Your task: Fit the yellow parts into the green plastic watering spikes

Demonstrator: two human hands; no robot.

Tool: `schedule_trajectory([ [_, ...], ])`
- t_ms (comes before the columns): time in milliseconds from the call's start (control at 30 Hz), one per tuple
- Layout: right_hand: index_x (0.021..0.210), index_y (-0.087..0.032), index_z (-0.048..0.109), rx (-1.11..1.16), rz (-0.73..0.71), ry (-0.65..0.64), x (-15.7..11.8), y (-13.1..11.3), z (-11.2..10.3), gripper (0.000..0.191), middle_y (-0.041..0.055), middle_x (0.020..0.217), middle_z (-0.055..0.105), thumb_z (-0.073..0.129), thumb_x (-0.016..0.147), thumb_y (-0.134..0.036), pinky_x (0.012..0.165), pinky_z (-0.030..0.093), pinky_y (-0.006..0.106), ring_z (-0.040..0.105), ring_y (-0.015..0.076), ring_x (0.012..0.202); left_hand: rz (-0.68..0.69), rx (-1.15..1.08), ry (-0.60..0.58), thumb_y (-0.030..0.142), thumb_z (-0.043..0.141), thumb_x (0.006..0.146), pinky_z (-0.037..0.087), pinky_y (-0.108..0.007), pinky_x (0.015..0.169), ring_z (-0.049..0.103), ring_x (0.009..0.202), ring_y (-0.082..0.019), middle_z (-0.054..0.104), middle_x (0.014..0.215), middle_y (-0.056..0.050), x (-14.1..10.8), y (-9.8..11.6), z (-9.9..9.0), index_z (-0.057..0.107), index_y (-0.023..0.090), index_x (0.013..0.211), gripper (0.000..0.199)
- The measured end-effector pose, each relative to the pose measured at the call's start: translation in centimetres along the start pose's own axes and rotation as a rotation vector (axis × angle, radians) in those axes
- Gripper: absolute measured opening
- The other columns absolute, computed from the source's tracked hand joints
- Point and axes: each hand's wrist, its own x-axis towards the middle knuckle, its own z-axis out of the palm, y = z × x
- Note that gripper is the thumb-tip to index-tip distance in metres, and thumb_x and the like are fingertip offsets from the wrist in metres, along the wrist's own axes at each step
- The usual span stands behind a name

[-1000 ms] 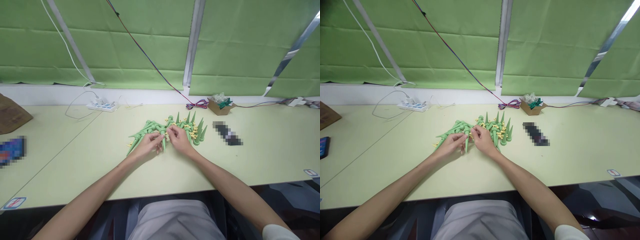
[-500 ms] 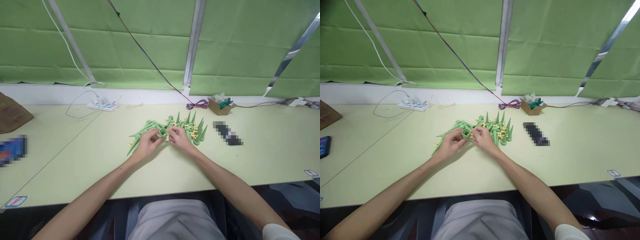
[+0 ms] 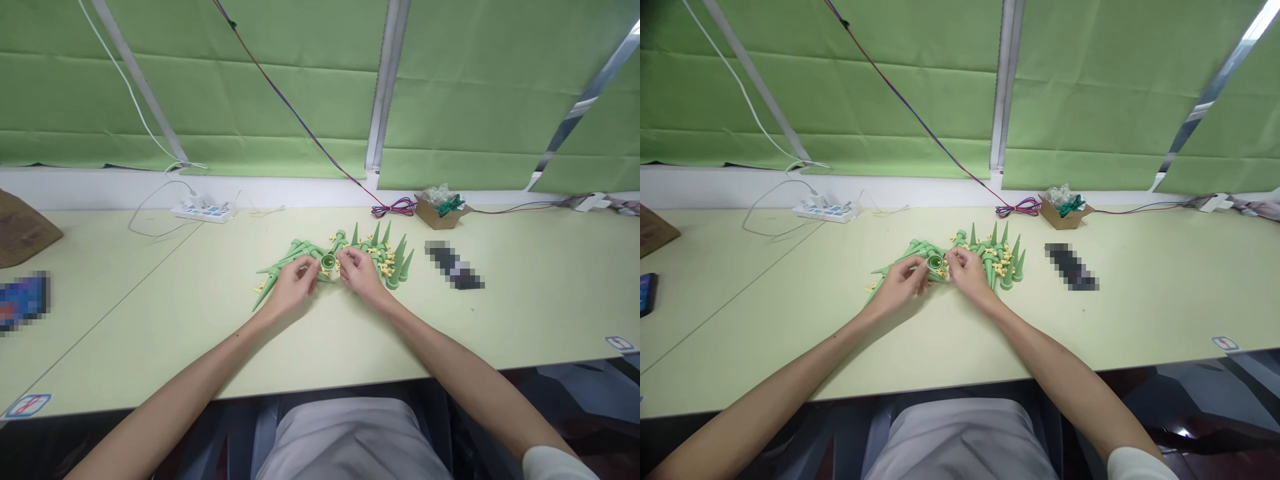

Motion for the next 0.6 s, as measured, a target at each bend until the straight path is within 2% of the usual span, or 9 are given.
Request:
schedule_trajectory([
  [133, 0.076, -0.022, 0.054, -0.170, -0.071, -0.005, -0.17, 0.35, -0.22, 0.041, -0.0064, 0.055, 0.037, 0.062, 0.091, -0.060, 0.048, 0.029, 0.026, 0.035, 0.0110, 0.050, -0.192, -0.250, -0.129, 0.076, 0.054, 0.091, 0.047, -0.030, 0.048, 0.059, 0.052, -0.016, 0.061, 0.065, -0.005, 0.26, -0.06, 0.08, 0.061, 0.019, 0.071, 0.061],
  [267, 0.074, -0.022, 0.052, -0.285, -0.101, -0.025, -0.51, 0.02, -0.13, 0.039, -0.0040, 0.059, 0.042, 0.058, 0.093, -0.055, 0.051, 0.030, 0.027, 0.038, 0.0121, 0.054, -0.310, -0.394, -0.181, 0.075, 0.059, 0.089, 0.046, -0.027, 0.047, 0.061, 0.055, -0.015, 0.065, 0.070, -0.007, 0.19, 0.32, 0.14, 0.066, 0.016, 0.073, 0.061],
  [467, 0.073, -0.022, 0.050, -0.297, -0.098, -0.042, -0.61, -0.32, -0.13, 0.040, -0.0040, 0.059, 0.041, 0.058, 0.093, -0.055, 0.052, 0.028, 0.027, 0.037, 0.0124, 0.055, -0.305, -0.459, -0.210, 0.065, 0.071, 0.086, 0.047, -0.027, 0.051, 0.061, 0.056, -0.014, 0.064, 0.068, -0.005, 0.01, 0.57, -0.14, 0.065, 0.015, 0.080, 0.050],
  [600, 0.072, -0.022, 0.050, -0.283, -0.090, -0.039, -0.58, -0.24, -0.25, 0.039, -0.0049, 0.057, 0.038, 0.058, 0.093, -0.055, 0.051, 0.027, 0.027, 0.034, 0.0122, 0.053, -0.207, -0.334, -0.255, 0.063, 0.068, 0.090, 0.047, -0.028, 0.052, 0.059, 0.056, -0.016, 0.059, 0.060, -0.001, -0.16, 0.04, -0.58, 0.065, 0.018, 0.094, 0.045],
])
